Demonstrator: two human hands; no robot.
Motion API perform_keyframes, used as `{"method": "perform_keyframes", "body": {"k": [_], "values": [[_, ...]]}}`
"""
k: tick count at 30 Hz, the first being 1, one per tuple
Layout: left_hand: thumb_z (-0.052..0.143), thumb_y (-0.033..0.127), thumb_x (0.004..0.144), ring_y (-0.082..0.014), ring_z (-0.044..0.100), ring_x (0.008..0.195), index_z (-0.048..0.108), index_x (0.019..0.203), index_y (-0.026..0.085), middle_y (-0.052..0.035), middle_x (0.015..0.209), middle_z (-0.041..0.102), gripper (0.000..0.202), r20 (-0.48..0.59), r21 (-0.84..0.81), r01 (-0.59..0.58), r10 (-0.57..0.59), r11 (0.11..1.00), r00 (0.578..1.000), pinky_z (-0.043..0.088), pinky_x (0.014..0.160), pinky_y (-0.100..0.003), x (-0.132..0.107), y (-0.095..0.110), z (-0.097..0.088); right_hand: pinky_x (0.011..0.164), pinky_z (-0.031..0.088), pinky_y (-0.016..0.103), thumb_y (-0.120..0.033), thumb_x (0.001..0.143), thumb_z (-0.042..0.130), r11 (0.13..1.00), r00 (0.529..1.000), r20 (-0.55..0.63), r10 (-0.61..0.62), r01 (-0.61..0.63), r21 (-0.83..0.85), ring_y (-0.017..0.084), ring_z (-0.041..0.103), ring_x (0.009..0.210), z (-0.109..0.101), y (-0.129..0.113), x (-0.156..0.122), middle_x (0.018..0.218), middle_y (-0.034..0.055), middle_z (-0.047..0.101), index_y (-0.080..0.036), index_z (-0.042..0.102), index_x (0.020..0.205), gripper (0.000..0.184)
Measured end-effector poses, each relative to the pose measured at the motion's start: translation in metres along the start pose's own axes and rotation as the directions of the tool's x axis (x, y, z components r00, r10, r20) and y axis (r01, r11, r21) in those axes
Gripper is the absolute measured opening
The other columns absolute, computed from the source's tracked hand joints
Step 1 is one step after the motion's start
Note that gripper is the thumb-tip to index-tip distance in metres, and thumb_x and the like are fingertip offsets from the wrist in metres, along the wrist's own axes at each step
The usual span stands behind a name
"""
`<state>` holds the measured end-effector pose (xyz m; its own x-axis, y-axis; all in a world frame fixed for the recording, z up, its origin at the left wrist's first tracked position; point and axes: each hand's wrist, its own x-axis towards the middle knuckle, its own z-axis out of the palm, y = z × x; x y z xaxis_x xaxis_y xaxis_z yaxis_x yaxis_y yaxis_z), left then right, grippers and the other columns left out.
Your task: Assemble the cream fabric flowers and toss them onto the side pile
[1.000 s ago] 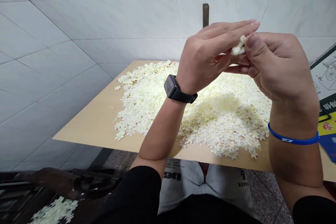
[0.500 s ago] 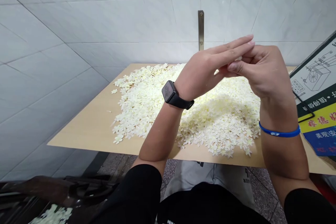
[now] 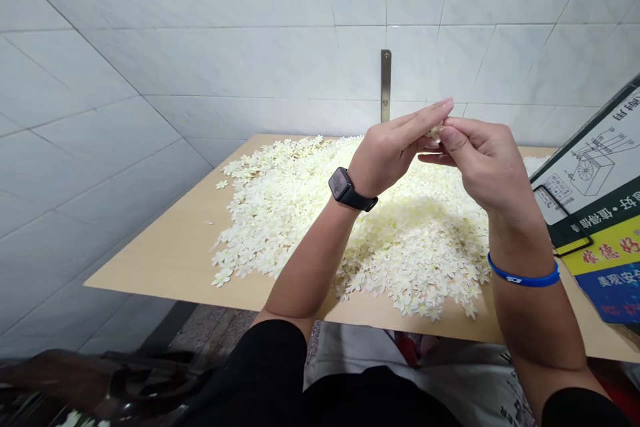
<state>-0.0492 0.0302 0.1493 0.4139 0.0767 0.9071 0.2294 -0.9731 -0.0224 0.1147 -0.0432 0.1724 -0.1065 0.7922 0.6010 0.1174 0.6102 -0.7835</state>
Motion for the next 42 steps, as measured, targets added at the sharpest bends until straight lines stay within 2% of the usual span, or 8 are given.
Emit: {"method": "perform_keyframes", "body": {"k": [4,9,15,20,27,32,38,42], "values": [[0.043,0.026,0.108,-0.0099,0.075,0.105,0.052,0.148,0.039,0.0022,0.123,0.075,0.043,-0.045,-0.007,0.035,-0.035,0.999,0.998,0.067,0.085,-0.025,-0.008,-0.008,0.006,0.082,0.065,0.036,-0.065,0.082,0.075,0.978,0.986,0.106,0.131,-0.145,0.147,0.018,0.072,0.083,-0.004,0.007,0.003,0.080,0.0029,0.071,-0.021,0.074,0.081,0.044],[0.039,0.033,0.108,-0.0163,0.068,0.128,0.062,0.140,0.036,0.0012,0.140,0.068,0.038,0.079,-0.028,0.019,-0.017,0.999,0.997,0.063,0.103,-0.037,-0.004,-0.005,0.009,0.081,0.065,0.036,-0.065,0.073,0.083,0.919,0.955,0.173,0.239,-0.280,0.276,0.016,0.070,0.076,-0.007,0.015,0.008,0.071,0.0014,0.067,-0.020,0.072,0.073,0.046],[0.041,0.028,0.107,-0.0178,0.060,0.139,0.052,0.149,0.038,0.0036,0.152,0.058,0.045,0.181,-0.057,0.069,-0.058,0.996,0.982,0.059,0.111,-0.042,0.005,-0.006,0.001,0.088,0.063,0.034,-0.054,0.073,0.088,0.923,0.970,0.113,0.214,-0.239,0.303,0.014,0.069,0.080,-0.006,0.019,0.011,0.075,-0.0004,0.070,-0.021,0.073,0.076,0.037],[0.042,0.026,0.106,-0.0202,0.057,0.142,0.058,0.143,0.038,0.0053,0.145,0.064,0.041,0.132,0.004,0.028,-0.029,1.000,0.991,0.054,0.117,-0.050,0.005,-0.008,-0.006,0.085,0.063,0.035,-0.056,0.076,0.086,0.940,0.978,0.117,0.173,-0.199,0.276,0.016,0.070,0.086,0.000,0.014,0.009,0.077,-0.0003,0.069,-0.023,0.072,0.083,0.036],[0.042,0.026,0.107,-0.0151,0.075,0.108,0.070,0.125,0.031,0.0015,0.120,0.077,0.033,-0.031,-0.024,0.026,-0.027,0.999,0.999,0.066,0.090,-0.034,0.000,0.004,-0.003,0.086,0.064,0.037,-0.068,0.079,0.076,0.910,0.946,0.219,0.239,-0.297,0.290,0.018,0.070,0.087,-0.001,0.009,0.006,0.079,0.0020,0.067,-0.021,0.066,0.068,0.049],[0.051,0.027,0.102,-0.0197,0.073,0.117,0.072,0.121,0.029,-0.0003,0.127,0.075,0.028,0.034,0.007,0.094,-0.094,0.996,0.995,0.064,0.099,-0.038,0.001,0.007,-0.002,0.087,0.064,0.038,-0.065,0.076,0.080,0.874,0.923,0.255,0.290,-0.364,0.323,0.017,0.069,0.081,-0.003,0.016,0.008,0.067,-0.0015,0.061,-0.022,0.063,0.066,0.048],[0.043,0.015,0.102,-0.0195,0.060,0.138,0.059,0.142,0.029,0.0016,0.151,0.059,0.044,0.180,-0.041,0.090,-0.081,0.995,0.980,0.056,0.116,-0.036,0.009,0.002,-0.006,0.093,0.062,0.039,-0.052,0.075,0.087,0.938,0.974,0.098,0.204,-0.223,0.265,0.018,0.071,0.089,-0.003,0.013,0.007,0.081,-0.0003,0.071,-0.024,0.075,0.084,0.031],[0.042,0.011,0.100,-0.0187,0.066,0.130,0.062,0.139,0.029,0.0031,0.144,0.066,0.047,0.119,-0.053,0.081,-0.074,0.995,0.990,0.061,0.107,-0.036,0.006,-0.001,-0.010,0.091,0.063,0.037,-0.052,0.084,0.080,0.938,0.978,0.106,0.179,-0.202,0.282,0.017,0.072,0.089,-0.002,0.011,0.005,0.085,0.0018,0.072,-0.022,0.077,0.084,0.030]]}}
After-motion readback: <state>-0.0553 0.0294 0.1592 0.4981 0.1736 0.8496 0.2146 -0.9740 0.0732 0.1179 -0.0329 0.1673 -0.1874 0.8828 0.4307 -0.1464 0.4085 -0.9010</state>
